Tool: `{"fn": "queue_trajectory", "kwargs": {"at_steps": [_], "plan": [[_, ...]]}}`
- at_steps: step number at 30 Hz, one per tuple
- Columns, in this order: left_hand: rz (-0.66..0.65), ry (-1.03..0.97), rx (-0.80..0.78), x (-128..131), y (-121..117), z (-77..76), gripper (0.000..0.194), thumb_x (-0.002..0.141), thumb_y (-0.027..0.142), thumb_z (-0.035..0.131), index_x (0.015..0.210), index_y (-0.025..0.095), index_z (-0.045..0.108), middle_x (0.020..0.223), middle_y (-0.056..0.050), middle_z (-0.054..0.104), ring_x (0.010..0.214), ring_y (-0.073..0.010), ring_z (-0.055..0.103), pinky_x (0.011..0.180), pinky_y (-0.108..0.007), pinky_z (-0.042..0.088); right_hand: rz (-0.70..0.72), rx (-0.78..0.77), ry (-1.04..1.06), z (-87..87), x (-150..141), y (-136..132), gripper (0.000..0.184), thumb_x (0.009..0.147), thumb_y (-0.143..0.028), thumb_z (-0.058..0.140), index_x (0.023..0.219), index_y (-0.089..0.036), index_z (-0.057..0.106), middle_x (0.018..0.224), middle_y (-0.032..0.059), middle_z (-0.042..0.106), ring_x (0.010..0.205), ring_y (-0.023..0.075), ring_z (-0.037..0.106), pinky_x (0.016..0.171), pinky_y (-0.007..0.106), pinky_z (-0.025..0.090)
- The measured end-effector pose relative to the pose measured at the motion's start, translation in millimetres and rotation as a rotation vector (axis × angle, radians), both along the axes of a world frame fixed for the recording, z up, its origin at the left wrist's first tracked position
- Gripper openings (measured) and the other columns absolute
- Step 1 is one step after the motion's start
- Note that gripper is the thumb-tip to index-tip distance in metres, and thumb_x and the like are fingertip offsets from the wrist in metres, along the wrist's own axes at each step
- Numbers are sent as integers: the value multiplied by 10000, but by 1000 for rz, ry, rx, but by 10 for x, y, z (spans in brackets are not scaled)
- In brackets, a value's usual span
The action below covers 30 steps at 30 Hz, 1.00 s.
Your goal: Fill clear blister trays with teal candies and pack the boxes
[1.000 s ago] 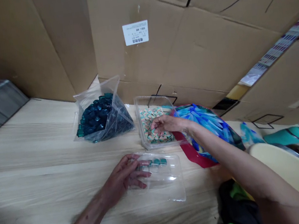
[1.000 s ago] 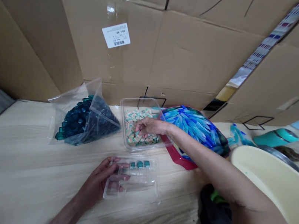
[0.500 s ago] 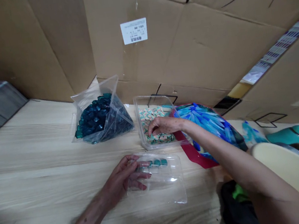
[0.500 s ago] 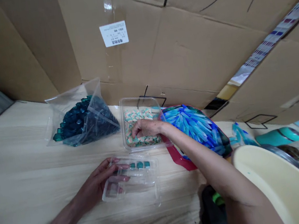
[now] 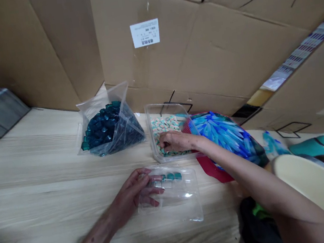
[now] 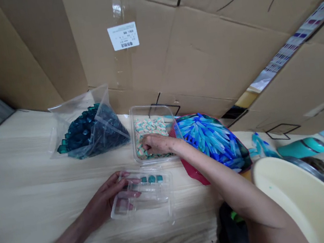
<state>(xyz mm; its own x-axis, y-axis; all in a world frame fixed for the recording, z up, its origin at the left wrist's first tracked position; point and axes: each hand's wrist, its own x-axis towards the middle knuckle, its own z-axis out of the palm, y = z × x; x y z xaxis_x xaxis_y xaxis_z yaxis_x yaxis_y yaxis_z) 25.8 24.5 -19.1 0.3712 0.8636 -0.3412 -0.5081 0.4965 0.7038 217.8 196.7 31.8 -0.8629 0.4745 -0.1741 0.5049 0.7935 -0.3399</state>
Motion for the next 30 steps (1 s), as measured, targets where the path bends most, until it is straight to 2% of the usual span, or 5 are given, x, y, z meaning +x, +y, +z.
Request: {"fn": "queue_trajectory", "kwargs": {"at_steps": [6,13,18,25,30], "plan": [[-1,17,12,2,6,3,288,809,316,591,1036,190,468,1135,-144,606,846,-258,669,598,-352,552,-5,-71,64,-71,49,-6,116,734,-90,563,806,-137,641,844,39,615,768,131,538,693,226,397],[-12,26,2,-1,16,7,280,821,309,576,1042,193,450,1153,-144,596,844,-250,667,597,-346,553,-452,-494,236,131,311,139,169,694,-196,610,850,-135,632,644,-22,581,569,93,526,546,205,434],[-7,21,-10,1,26,4,278,822,310,576,1047,197,459,1151,-136,599,839,-250,671,589,-335,553,-458,-614,131,180,408,111,146,660,-190,632,800,-157,657,621,-23,596,530,87,518,526,200,435],[-10,4,-6,-3,15,-24,273,819,311,579,1044,197,476,1167,-145,589,865,-263,664,607,-349,552,-169,-225,-147,75,280,46,219,696,-60,565,856,-144,690,758,26,658,669,122,561,586,200,392],[-14,21,-16,-2,13,-14,279,826,306,570,1056,189,462,1181,-158,580,862,-263,662,596,-342,553,-44,-61,-294,66,207,41,214,703,-17,531,794,-137,684,820,61,655,751,152,556,660,228,377]]}}
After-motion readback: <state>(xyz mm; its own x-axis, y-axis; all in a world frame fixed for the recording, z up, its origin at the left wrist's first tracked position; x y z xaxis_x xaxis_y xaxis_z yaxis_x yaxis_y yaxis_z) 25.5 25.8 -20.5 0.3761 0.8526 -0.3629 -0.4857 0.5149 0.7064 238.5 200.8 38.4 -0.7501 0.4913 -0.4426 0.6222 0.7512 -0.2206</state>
